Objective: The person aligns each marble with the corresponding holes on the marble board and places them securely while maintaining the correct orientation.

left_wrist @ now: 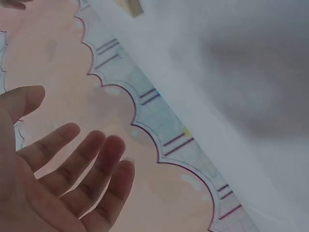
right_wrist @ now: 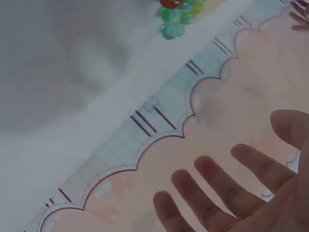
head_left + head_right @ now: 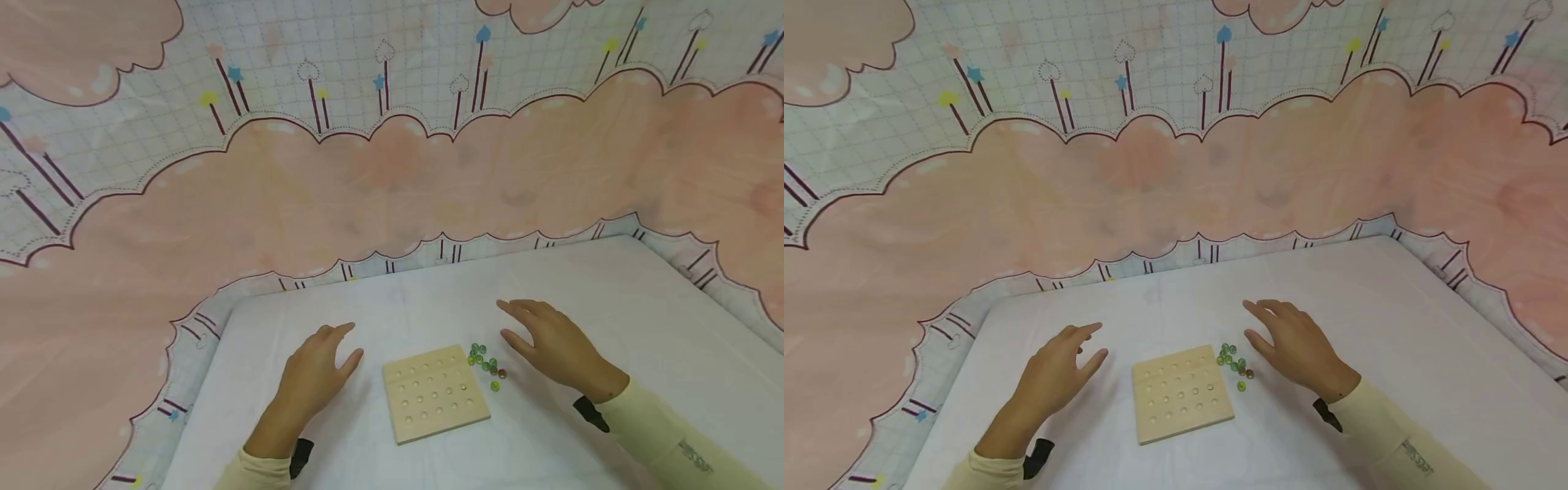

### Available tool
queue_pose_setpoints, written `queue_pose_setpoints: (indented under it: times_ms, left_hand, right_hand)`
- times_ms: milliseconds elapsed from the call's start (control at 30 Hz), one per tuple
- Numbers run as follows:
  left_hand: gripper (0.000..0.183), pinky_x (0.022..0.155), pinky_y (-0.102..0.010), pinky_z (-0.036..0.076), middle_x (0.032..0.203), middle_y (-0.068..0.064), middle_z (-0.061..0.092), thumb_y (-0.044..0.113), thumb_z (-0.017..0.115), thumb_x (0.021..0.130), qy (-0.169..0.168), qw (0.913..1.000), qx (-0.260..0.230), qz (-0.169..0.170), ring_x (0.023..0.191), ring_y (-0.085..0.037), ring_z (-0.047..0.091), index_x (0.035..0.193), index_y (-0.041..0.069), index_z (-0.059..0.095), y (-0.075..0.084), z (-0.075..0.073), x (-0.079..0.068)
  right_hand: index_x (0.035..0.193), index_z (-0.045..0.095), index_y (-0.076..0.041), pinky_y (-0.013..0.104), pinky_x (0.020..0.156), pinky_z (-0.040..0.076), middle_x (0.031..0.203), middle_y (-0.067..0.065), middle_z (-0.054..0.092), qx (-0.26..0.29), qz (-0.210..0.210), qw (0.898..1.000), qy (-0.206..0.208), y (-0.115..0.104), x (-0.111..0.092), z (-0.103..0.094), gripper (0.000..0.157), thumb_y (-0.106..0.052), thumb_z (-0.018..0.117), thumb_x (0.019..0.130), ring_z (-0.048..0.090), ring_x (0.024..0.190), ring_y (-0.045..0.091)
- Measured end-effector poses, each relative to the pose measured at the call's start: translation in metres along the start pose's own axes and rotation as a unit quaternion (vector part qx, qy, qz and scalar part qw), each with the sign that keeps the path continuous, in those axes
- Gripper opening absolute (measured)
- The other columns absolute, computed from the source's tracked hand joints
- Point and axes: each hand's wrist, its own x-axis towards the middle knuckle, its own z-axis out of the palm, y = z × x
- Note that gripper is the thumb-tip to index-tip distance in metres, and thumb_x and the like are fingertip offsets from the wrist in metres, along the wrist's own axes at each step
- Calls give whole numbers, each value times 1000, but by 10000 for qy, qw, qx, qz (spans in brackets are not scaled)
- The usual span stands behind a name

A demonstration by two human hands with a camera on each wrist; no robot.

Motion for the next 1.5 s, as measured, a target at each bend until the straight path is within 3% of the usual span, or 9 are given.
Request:
queue_pose_setpoints:
  times_ms: [133,300,433,633,800,1067,1267,1500]
  left_hand:
    - [51,77,-43,58,112,-7,70,42,74,89,-258,9993,-12,252,95,-24,69,132,17,64,11,5,-5]
    - [66,87,-51,53,123,-9,68,55,73,84,-1011,9933,-95,555,108,-29,66,138,19,60,19,15,-13]
    - [80,93,-53,50,132,-10,63,64,72,80,-1483,9873,-241,513,116,-31,62,144,21,55,21,24,-17]
    - [91,97,-58,49,140,-10,59,71,73,74,-1866,9812,-276,401,123,-33,59,147,22,51,23,31,-21]
    - [100,101,-64,45,145,-15,54,73,75,69,-2051,9771,-373,425,131,-39,53,148,19,49,23,31,-24]
    - [107,95,-70,44,149,-18,50,73,78,64,-2335,9705,-385,453,135,-42,48,150,18,47,24,35,-26]
    - [106,97,-72,42,150,-16,48,73,78,65,-2313,9715,-245,464,135,-42,45,150,17,47,22,40,-24]
    - [110,97,-76,39,151,-15,47,72,80,62,-2297,9718,-197,488,137,-39,44,151,18,45,21,37,-22]
  right_hand:
    - [134,64,-12,56,97,52,127,16,65,212,-36,9995,228,-5,-1,0,44,-26,71,93,60,121,37]
    - [126,69,-12,52,91,56,119,13,69,359,-111,9980,513,-11,-2,4,38,-20,75,90,63,114,34]
    - [124,71,-11,50,90,57,116,11,69,445,-152,9975,525,-11,-2,9,37,-17,77,88,64,111,32]
    - [118,73,-10,49,89,58,112,9,70,458,-131,9980,410,-8,0,17,33,-15,79,86,65,108,30]
    - [113,75,-8,46,87,58,109,9,68,509,-194,9980,318,-4,0,21,29,-11,79,85,64,104,28]
    - [111,76,-7,41,82,58,105,5,67,699,-210,9971,200,4,2,25,27,-8,79,84,64,98,23]
    - [111,76,-7,40,82,58,103,2,68,990,-105,9947,-247,8,5,30,26,-7,77,86,65,99,22]
    - [109,78,-10,31,76,57,96,-3,67,910,-142,9945,-490,10,9,35,24,-10,78,85,62,89,13]
